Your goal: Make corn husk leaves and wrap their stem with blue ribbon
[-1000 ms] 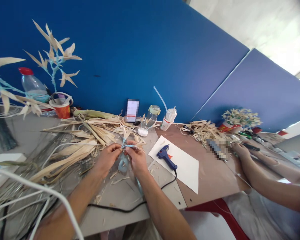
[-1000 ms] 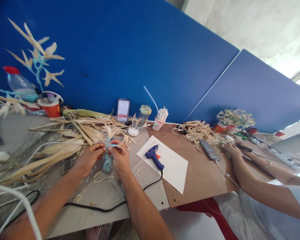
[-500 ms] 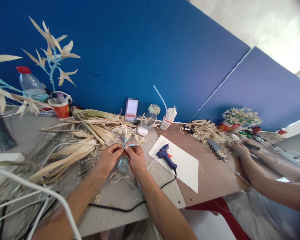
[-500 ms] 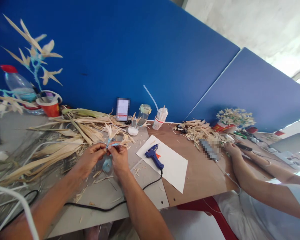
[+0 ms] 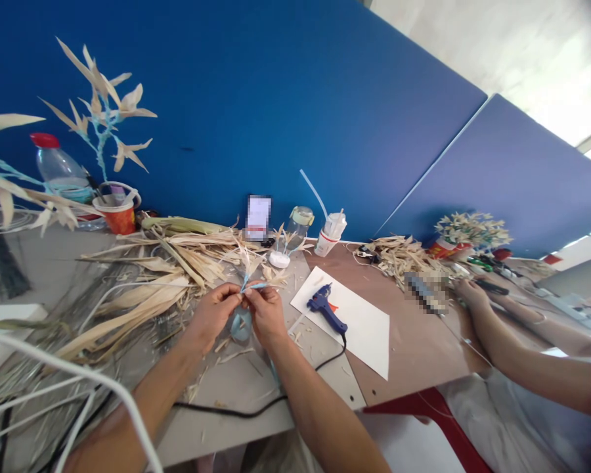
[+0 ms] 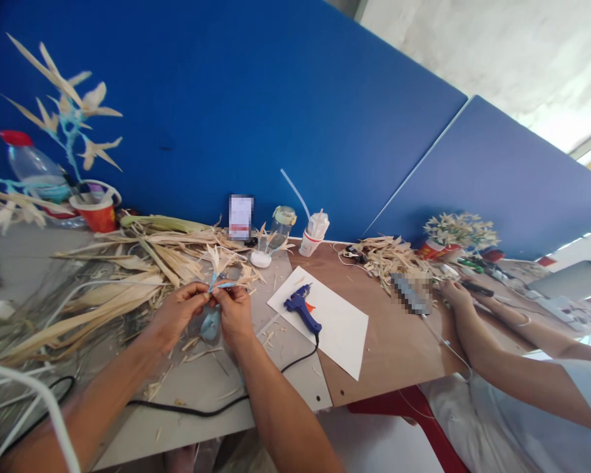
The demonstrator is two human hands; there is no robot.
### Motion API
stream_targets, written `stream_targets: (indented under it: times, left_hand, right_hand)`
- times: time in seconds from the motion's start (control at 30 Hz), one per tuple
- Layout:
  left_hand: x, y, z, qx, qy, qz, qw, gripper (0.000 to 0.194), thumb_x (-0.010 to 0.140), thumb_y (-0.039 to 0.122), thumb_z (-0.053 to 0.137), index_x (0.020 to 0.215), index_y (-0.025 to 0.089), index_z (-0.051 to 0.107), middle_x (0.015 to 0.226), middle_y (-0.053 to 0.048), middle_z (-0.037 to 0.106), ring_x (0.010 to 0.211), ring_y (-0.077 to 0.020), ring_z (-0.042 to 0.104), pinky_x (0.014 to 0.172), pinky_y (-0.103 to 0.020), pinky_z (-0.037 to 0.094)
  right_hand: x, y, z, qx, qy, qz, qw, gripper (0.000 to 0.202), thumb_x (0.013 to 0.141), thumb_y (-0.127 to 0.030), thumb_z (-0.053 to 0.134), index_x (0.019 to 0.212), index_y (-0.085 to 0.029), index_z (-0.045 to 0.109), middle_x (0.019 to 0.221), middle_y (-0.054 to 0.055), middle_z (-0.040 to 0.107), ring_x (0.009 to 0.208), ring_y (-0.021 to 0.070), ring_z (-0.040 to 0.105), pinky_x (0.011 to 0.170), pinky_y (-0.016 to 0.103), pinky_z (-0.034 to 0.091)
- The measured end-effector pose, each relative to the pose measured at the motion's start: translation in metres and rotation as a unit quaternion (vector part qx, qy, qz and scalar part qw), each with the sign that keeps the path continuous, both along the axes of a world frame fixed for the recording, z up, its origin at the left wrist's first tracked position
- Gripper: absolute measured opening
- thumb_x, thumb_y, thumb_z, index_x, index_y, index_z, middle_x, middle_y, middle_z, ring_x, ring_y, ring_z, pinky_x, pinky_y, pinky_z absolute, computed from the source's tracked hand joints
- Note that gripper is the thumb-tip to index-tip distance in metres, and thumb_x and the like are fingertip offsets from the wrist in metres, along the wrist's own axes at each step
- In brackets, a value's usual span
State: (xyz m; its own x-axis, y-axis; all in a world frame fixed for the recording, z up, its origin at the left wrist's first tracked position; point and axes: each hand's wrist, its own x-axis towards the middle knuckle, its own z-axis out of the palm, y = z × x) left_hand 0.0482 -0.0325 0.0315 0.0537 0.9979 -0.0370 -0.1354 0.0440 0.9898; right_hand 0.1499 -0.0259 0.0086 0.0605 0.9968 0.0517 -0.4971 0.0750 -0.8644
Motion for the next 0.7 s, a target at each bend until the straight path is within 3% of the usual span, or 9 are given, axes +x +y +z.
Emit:
stream_targets:
  times: [0.2, 0.33, 0.47, 0.6, 0.7]
  left_hand:
    - [-0.009, 0.006, -0.004, -0.021, 0.024, 0.037, 0.999, 0.012, 0.061, 0.029, 0.062, 0.066, 0.018, 0.062, 0.052, 0.005, 0.048, 0.047, -0.0095, 0.037, 0.047, -0.023, 0.028]
    - [-0.016, 0.011, -0.01, -0.016, 0.026, 0.046, 0.998, 0.017, 0.06, 0.033, 0.065, 0.068, 0.018, 0.062, 0.054, 0.005, 0.049, 0.048, -0.0095, 0.038, 0.047, -0.023, 0.028]
    - [-0.018, 0.013, -0.01, -0.03, 0.007, 0.054, 0.998, 0.021, 0.057, 0.035, 0.068, 0.067, 0.018, 0.062, 0.053, 0.006, 0.048, 0.046, -0.0087, 0.038, 0.047, -0.022, 0.028]
    - [-0.018, 0.013, -0.013, -0.033, -0.001, 0.048, 0.998, 0.02, 0.057, 0.034, 0.068, 0.067, 0.018, 0.061, 0.054, 0.007, 0.048, 0.046, -0.0087, 0.038, 0.047, -0.023, 0.027]
    - [-0.018, 0.013, -0.015, -0.022, -0.001, 0.043, 0.999, 0.017, 0.059, 0.032, 0.066, 0.066, 0.018, 0.062, 0.052, 0.007, 0.047, 0.046, -0.0089, 0.037, 0.048, -0.023, 0.026]
  right_hand:
    - [0.006, 0.003, -0.001, -0.009, 0.037, -0.011, 0.999, 0.017, 0.06, -0.02, 0.069, 0.077, -0.021, 0.064, 0.07, -0.003, 0.062, 0.059, 0.0097, 0.054, 0.063, 0.024, 0.044]
    - [0.016, 0.005, 0.004, -0.02, -0.019, -0.058, 0.998, 0.015, 0.06, -0.019, 0.067, 0.074, -0.02, 0.062, 0.072, -0.002, 0.061, 0.067, 0.0121, 0.057, 0.065, 0.025, 0.045]
    - [0.026, -0.001, 0.017, -0.055, -0.123, -0.063, 0.989, 0.018, 0.065, -0.022, 0.061, 0.083, -0.02, 0.06, 0.073, -0.001, 0.06, 0.068, 0.0145, 0.058, 0.062, 0.027, 0.045]
    - [0.057, -0.011, 0.035, -0.05, -0.224, -0.076, 0.97, 0.024, 0.067, -0.021, 0.062, 0.091, -0.02, 0.062, 0.077, 0.001, 0.06, 0.072, 0.018, 0.058, 0.067, 0.031, 0.046]
    - [0.098, -0.019, 0.047, -0.046, -0.334, -0.116, 0.934, 0.027, 0.066, -0.02, 0.064, 0.092, -0.016, 0.064, 0.088, 0.005, 0.061, 0.078, 0.0192, 0.057, 0.076, 0.033, 0.043]
